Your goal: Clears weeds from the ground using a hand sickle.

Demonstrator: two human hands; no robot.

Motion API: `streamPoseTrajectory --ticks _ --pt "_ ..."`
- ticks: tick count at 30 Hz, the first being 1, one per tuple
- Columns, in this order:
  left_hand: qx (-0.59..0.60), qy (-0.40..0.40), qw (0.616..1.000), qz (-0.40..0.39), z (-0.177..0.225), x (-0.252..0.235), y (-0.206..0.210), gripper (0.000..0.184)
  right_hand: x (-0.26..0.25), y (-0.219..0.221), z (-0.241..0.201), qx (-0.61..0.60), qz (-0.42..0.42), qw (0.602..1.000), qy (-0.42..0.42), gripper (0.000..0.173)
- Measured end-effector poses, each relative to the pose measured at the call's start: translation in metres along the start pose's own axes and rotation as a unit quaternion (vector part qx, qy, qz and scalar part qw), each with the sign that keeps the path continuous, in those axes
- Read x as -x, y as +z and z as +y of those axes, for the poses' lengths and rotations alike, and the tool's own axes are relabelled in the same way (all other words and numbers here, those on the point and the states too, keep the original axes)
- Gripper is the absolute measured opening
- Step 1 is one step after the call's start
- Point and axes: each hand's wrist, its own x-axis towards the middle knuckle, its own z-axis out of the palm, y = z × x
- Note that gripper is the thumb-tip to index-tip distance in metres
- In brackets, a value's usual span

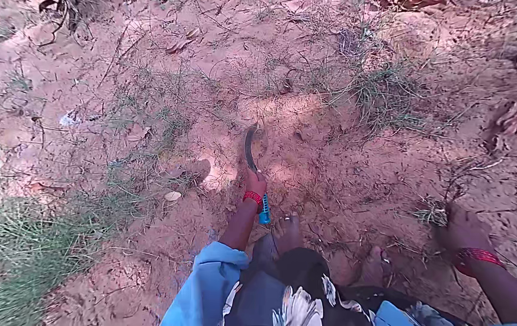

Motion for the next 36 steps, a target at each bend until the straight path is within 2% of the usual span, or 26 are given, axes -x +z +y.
streamPoseTrajectory --ticks 5,8,10,13,16,18,20,22,24,27,29,31,33,36 --pt "-0.043 -0.016 0.999 -0.011 -0.052 0.060 0.002 0.059 -0.001 0.000 -0.002 -0.001 0.013 1.000 0.000 0.080" --pt "-0.023 0.022 0.999 0.022 -0.091 0.084 0.007 0.049 -0.002 0.003 0.000 -0.007 0.020 1.000 -0.007 0.080" --pt "-0.013 0.049 0.997 0.054 -0.102 0.093 0.005 0.051 -0.003 0.002 0.000 -0.008 0.015 1.000 -0.009 0.080" --pt "0.009 0.061 0.989 0.132 -0.094 0.088 -0.005 0.050 -0.007 0.000 0.001 -0.001 0.008 1.000 -0.011 0.079" --pt "0.005 0.077 0.978 0.194 -0.076 0.052 -0.022 0.052 -0.008 0.001 0.001 0.002 0.003 1.000 -0.007 0.080" --pt "-0.011 0.042 0.986 0.163 -0.058 0.032 -0.030 0.056 -0.008 -0.007 -0.006 0.012 -0.024 1.000 0.006 0.076" --pt "-0.038 0.028 0.994 0.100 -0.051 0.028 -0.033 0.057 -0.006 -0.021 -0.023 0.016 -0.048 0.999 0.019 0.064" --pt "-0.049 0.063 0.994 0.071 -0.062 0.041 -0.030 0.055 -0.001 -0.040 -0.053 -0.016 -0.031 0.999 0.013 0.053" --pt "-0.029 0.076 0.994 0.069 -0.080 0.059 -0.030 0.052 0.002 -0.052 -0.089 -0.055 -0.006 0.998 -0.028 0.059" --pt "0.014 0.089 0.985 0.146 -0.111 0.076 -0.027 0.048 -0.004 -0.051 -0.151 -0.085 0.029 0.979 -0.184 0.061" --pt "0.037 0.102 0.975 0.195 -0.119 0.077 -0.030 0.048 -0.018 -0.039 -0.201 -0.093 0.086 0.928 -0.350 0.043" --pt "0.066 0.110 0.970 0.208 -0.117 0.070 -0.038 0.050 -0.035 -0.024 -0.262 -0.103 0.117 0.848 -0.507 0.043" --pt "0.071 0.123 0.966 0.216 -0.111 0.064 -0.047 0.050 -0.041 -0.011 -0.328 -0.062 0.093 0.795 -0.596 0.051" --pt "0.061 0.128 0.966 0.216 -0.097 0.060 -0.052 0.048 -0.037 0.000 -0.406 0.086 -0.044 0.810 -0.578 0.065"
